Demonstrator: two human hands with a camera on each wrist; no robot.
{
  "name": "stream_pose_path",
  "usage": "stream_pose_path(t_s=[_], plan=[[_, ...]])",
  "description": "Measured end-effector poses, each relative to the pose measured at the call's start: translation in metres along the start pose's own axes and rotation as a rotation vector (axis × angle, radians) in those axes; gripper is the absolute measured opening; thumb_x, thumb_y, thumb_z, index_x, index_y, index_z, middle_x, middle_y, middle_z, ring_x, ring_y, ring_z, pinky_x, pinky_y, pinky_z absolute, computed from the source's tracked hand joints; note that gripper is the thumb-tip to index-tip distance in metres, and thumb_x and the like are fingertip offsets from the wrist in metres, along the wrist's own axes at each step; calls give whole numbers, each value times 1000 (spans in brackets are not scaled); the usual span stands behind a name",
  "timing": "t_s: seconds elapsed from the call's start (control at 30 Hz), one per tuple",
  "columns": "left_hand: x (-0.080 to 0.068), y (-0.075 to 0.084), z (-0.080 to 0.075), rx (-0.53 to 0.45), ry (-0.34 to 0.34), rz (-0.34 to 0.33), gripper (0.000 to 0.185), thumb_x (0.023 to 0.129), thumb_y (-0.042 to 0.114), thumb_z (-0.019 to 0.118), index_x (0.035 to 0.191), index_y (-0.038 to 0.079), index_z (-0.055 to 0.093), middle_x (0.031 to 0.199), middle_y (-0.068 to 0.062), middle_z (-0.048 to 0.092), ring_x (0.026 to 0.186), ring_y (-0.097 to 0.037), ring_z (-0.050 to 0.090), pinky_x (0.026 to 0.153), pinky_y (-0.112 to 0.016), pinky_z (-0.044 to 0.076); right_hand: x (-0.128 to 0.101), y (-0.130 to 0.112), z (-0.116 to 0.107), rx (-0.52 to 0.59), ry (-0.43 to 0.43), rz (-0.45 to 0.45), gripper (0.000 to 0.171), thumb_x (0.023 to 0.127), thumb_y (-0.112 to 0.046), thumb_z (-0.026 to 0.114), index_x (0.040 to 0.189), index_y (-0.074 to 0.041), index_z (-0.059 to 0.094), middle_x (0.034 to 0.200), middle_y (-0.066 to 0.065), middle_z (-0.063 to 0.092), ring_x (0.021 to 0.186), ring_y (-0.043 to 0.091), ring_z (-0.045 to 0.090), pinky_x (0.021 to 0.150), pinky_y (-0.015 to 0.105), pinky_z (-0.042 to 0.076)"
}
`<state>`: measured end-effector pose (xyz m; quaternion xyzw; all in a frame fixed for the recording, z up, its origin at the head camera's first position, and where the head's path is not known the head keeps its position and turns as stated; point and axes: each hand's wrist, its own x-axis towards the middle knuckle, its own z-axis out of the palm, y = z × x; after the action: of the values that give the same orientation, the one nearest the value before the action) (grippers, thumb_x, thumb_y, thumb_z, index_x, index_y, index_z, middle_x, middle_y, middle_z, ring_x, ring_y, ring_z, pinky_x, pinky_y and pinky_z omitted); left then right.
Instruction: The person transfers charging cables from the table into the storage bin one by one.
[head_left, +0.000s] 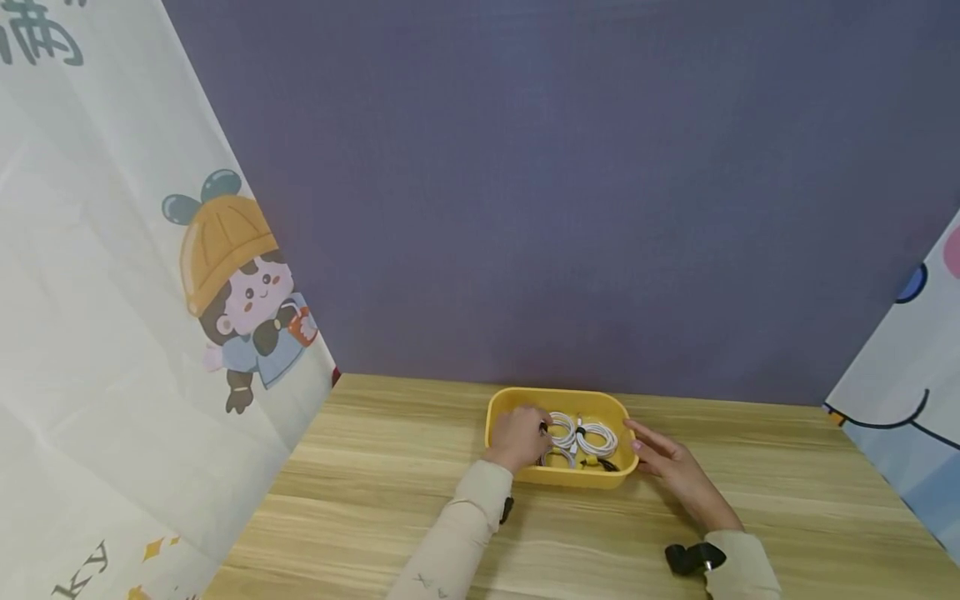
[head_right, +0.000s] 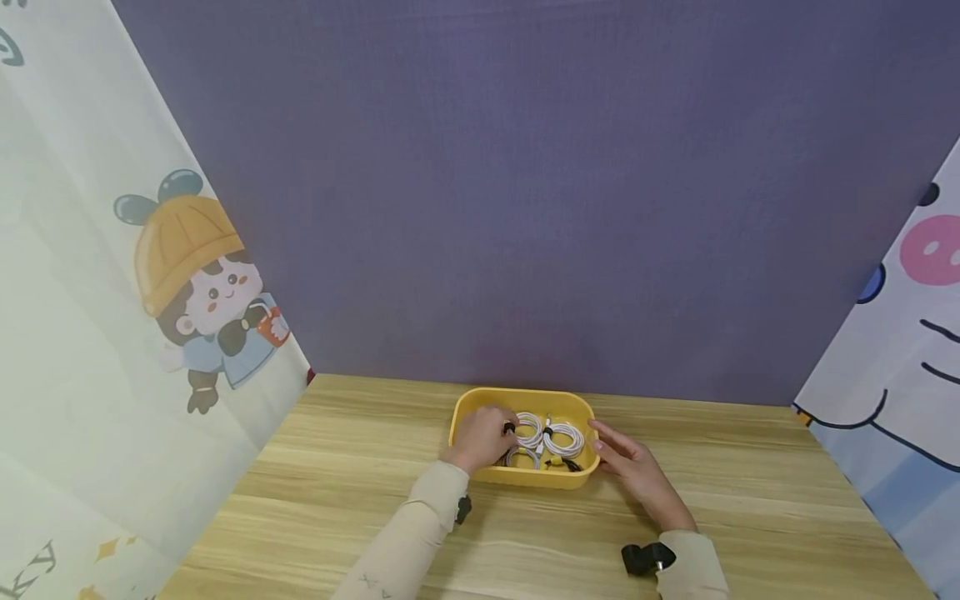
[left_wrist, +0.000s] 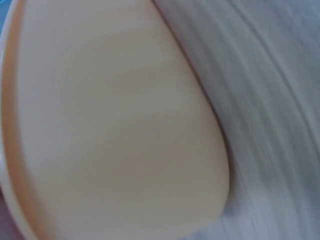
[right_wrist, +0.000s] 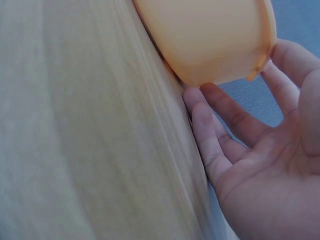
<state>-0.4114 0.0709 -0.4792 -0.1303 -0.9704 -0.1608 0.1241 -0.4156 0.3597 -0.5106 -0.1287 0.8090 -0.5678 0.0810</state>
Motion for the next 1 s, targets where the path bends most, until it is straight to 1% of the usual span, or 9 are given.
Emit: stream_pose_path(t_s=[0.13, 0.2, 0.33, 0.43, 0.5, 0.63, 0.77, 0.87, 1.0], plan=[[7, -7, -7, -37, 106, -21, 19, 92, 22, 76, 110, 19, 79, 108, -1, 77, 84, -17, 70, 68, -30, 56, 13, 1, -9, -5, -15, -12, 58, 106, -37, 54, 158, -14, 41, 166, 18, 29, 109, -24, 47, 90, 21, 55], [10, -11, -10, -74, 166, -47, 18, 93, 20, 75, 110, 18, 79, 101, -2, 76, 79, -16, 68, 64, -28, 54, 19, 1, -13, -5, -26, -12, 59, 106, -37, 54, 158, -14, 40, 166, 17, 29, 109, -24, 47, 90, 22, 55], [17, -20, -12, -182, 299, -105, 16, 94, 14, 72, 110, 15, 77, 91, -1, 68, 76, -12, 60, 60, -21, 47, 31, 2, -22, -4, -52, -8, 59, 107, -38, 54, 159, -16, 39, 167, 16, 29, 109, -24, 47, 92, 25, 55], [20, -27, -14, -232, 372, -153, 18, 94, 13, 71, 112, 15, 76, 91, -3, 64, 75, -12, 57, 59, -21, 43, 40, 3, -28, -11, -73, -7, 59, 107, -39, 53, 159, -16, 39, 167, 16, 29, 109, -23, 47, 93, 26, 55], [21, -30, -16, -247, 397, -189, 20, 94, 14, 71, 114, 15, 75, 93, -5, 64, 78, -14, 58, 61, -23, 45, 47, 5, -33, -13, -81, -5, 59, 106, -40, 54, 159, -17, 39, 167, 16, 29, 109, -23, 48, 92, 26, 55], [14, -40, -18, -305, 392, -250, 26, 94, 15, 71, 120, 14, 72, 108, -11, 67, 93, -22, 66, 69, -31, 54, 48, 6, -34, -18, -76, 10, 59, 106, -42, 54, 159, -19, 40, 167, 15, 29, 108, -23, 49, 91, 22, 54], [7, -50, -16, -363, 371, -280, 33, 94, 16, 71, 127, 12, 69, 121, -15, 67, 104, -30, 68, 75, -40, 57, 48, 6, -34, -19, -75, 10, 59, 106, -42, 54, 159, -19, 40, 167, 15, 29, 108, -23, 48, 92, 23, 54], [2, -56, -14, -397, 350, -304, 38, 95, 17, 71, 132, 11, 66, 121, -17, 68, 100, -30, 69, 76, -42, 57, 47, 5, -33, -15, -73, 11, 59, 106, -42, 55, 159, -19, 40, 167, 15, 29, 109, -23, 48, 92, 23, 54], [-5, -58, -14, -453, 288, -345, 45, 97, 20, 69, 140, 13, 61, 120, -16, 71, 96, -27, 72, 81, -44, 59, 47, 3, -33, -17, -79, 5, 60, 106, -41, 55, 159, -18, 39, 167, 16, 29, 110, -23, 47, 94, 27, 55]])
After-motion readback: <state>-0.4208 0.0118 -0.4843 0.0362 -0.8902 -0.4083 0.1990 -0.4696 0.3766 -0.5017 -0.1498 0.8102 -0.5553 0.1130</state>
